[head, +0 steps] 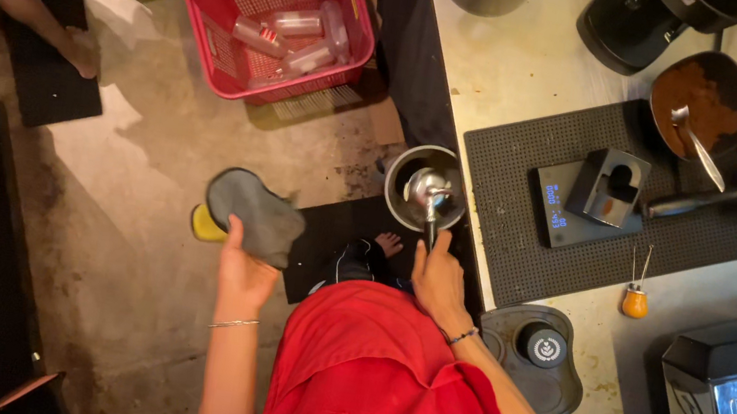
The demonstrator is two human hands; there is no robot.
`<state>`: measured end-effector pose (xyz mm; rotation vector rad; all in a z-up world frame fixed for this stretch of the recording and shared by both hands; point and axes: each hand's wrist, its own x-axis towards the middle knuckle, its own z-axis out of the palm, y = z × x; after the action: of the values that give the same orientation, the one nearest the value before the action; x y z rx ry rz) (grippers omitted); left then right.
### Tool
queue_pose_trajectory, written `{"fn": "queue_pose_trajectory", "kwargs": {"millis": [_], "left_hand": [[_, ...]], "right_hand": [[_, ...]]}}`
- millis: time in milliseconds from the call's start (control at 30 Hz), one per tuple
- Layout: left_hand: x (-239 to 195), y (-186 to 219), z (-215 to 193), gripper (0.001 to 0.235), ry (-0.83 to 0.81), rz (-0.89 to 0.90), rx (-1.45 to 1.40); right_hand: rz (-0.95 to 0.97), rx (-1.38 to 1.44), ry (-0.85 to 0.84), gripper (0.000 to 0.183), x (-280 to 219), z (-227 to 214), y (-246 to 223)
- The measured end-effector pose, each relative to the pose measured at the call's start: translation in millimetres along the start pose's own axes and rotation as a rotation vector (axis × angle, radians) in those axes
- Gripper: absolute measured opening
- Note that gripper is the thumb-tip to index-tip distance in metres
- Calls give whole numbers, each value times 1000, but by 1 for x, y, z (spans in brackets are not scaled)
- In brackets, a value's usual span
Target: The person prepares an espresso shot by weighing a portafilter, adding coffee grounds with a spoon, and leveling the bed with a distribution tool. They then tamp the grounds and lock the portafilter into the espresso machine.
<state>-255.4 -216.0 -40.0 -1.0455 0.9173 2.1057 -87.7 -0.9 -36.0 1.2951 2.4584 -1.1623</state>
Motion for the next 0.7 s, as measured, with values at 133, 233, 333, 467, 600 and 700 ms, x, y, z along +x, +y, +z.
{"fn": "queue_pose_trajectory", "kwargs": {"millis": [133, 233, 333, 467, 600, 700], "left_hand": [[4, -31, -4, 71, 120, 237, 483], [-5, -41, 13, 70, 184, 419, 852], [33, -55, -8, 70, 165, 358, 921], [6, -58, 19, 77, 151, 298, 1109], [-16, -64, 45, 73, 114, 319, 1229], [-32, -69, 62, 78, 57, 289, 1102]], "right_hand": [[35, -45, 17, 35, -5, 10, 12], [32, -81, 37, 34, -7, 10, 11], [32, -138, 64, 31, -1, 18, 26], [-26, -36, 206, 27, -9, 14, 29], [-86, -200, 249, 26, -4, 22, 40], [-60, -183, 167, 26, -2, 24, 44]]}}
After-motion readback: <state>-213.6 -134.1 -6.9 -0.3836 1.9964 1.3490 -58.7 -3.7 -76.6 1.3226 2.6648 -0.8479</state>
